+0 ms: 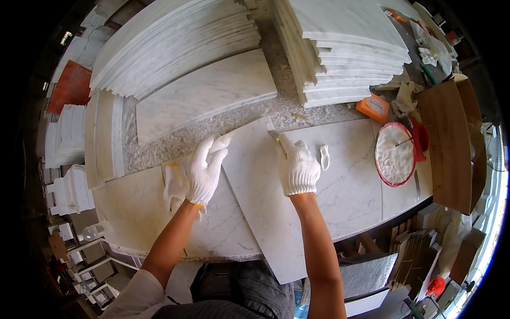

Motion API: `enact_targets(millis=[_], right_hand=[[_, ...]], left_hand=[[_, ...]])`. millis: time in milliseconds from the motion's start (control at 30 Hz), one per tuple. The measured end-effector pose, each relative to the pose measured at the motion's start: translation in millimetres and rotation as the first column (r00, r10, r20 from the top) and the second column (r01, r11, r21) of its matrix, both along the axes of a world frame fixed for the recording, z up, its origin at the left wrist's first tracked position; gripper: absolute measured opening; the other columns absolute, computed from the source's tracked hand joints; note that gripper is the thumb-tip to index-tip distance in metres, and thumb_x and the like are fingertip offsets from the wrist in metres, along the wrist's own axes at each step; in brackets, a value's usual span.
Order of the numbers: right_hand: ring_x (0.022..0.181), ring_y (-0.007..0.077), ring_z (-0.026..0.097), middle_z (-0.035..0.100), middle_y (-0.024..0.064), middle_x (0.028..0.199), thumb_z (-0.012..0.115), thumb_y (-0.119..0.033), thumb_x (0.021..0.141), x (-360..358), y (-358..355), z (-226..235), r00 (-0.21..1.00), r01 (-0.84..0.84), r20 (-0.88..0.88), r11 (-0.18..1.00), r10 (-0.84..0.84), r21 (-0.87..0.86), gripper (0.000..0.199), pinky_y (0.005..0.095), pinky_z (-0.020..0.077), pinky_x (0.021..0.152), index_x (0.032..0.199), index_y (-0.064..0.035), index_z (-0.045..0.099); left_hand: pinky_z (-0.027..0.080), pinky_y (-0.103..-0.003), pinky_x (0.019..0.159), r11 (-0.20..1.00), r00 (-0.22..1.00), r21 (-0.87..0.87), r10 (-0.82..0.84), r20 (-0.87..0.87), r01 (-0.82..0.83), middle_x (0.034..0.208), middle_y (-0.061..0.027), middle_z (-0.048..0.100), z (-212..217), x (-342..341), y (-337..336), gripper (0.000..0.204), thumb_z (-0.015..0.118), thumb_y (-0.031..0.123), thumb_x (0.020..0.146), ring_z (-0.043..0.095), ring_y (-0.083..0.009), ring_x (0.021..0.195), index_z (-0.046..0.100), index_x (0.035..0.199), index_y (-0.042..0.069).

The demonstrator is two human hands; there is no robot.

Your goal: The person uses a handheld scraper to remove small imperfections from the edges of white marble tiles on a workbench. They then pick up a finished tile, walk to a nearby stack, and place it on top.

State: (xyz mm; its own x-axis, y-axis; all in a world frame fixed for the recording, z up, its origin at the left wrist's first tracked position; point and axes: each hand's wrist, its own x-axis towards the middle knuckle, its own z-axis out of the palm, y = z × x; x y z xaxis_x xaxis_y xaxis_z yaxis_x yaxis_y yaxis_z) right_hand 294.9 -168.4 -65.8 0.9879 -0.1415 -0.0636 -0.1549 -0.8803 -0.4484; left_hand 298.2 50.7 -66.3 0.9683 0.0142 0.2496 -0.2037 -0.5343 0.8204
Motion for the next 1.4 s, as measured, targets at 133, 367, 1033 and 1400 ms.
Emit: enact_targets(millis=[133, 367, 1033, 1400], right_hand=[[0.071, 0.0285, 0.063, 0.062, 0.0099, 0.083, 0.058, -0.023, 0.091, -16.8, -2.8, 2.6, 0.994, 0.022, 0.105, 0.998, -0.028, 0.066, 0.032, 0.0405, 0.0507, 0.060, 0.123, -0.0244, 0.063], [0.066, 0.0264, 0.061, 0.061, 0.0083, 0.076, 0.065, -0.007, 0.083, -82.7, 9.4, -9.8, 0.945, 0.148, 0.244, 0.951, -0.216, 0.271, 0.038, 0.0366, 0.0505, 0.059, 0.119, -0.0194, 0.067], [0.064, 0.0248, 0.062, 0.062, 0.0085, 0.075, 0.072, -0.005, 0.078, -86.4, 7.5, -16.0, 0.908, 0.171, 0.306, 0.921, -0.285, 0.351, 0.040, 0.0347, 0.0509, 0.059, 0.116, -0.0149, 0.069], [0.062, 0.0250, 0.060, 0.061, 0.0084, 0.074, 0.072, -0.006, 0.078, -84.9, 7.2, -15.8, 0.902, 0.155, 0.333, 0.927, -0.274, 0.342, 0.040, 0.0354, 0.0499, 0.057, 0.117, -0.0147, 0.069]], left_hand=[[0.050, -0.040, 0.084, 0.975, 0.996, 0.222, -0.041, 0.075, 0.024, 0.106, -0.0131, 0.064, 9.5, 13.7, -6.0, 0.035, 0.070, 0.008, 0.085, 0.062, -0.0318, 0.094, 0.061, 0.118, 0.006], [0.049, -0.044, 0.081, 0.853, 0.971, 0.520, -0.164, 0.174, 0.050, 0.106, -0.0091, 0.063, 4.2, 39.7, -16.1, 0.035, 0.068, 0.012, 0.082, 0.061, -0.0341, 0.093, 0.062, 0.116, 0.011], [0.048, -0.043, 0.083, 0.646, 0.934, 0.762, -0.247, 0.259, -0.041, 0.105, -0.0019, 0.059, -7.2, 48.4, -33.0, 0.035, 0.063, 0.013, 0.079, 0.058, -0.0250, 0.099, 0.059, 0.113, 0.016], [0.046, -0.046, 0.087, 0.623, 0.946, 0.782, -0.255, 0.202, 0.002, 0.110, -0.0040, 0.059, -8.0, 48.6, -32.2, 0.034, 0.062, 0.019, 0.084, 0.057, -0.0288, 0.104, 0.062, 0.118, 0.016]])
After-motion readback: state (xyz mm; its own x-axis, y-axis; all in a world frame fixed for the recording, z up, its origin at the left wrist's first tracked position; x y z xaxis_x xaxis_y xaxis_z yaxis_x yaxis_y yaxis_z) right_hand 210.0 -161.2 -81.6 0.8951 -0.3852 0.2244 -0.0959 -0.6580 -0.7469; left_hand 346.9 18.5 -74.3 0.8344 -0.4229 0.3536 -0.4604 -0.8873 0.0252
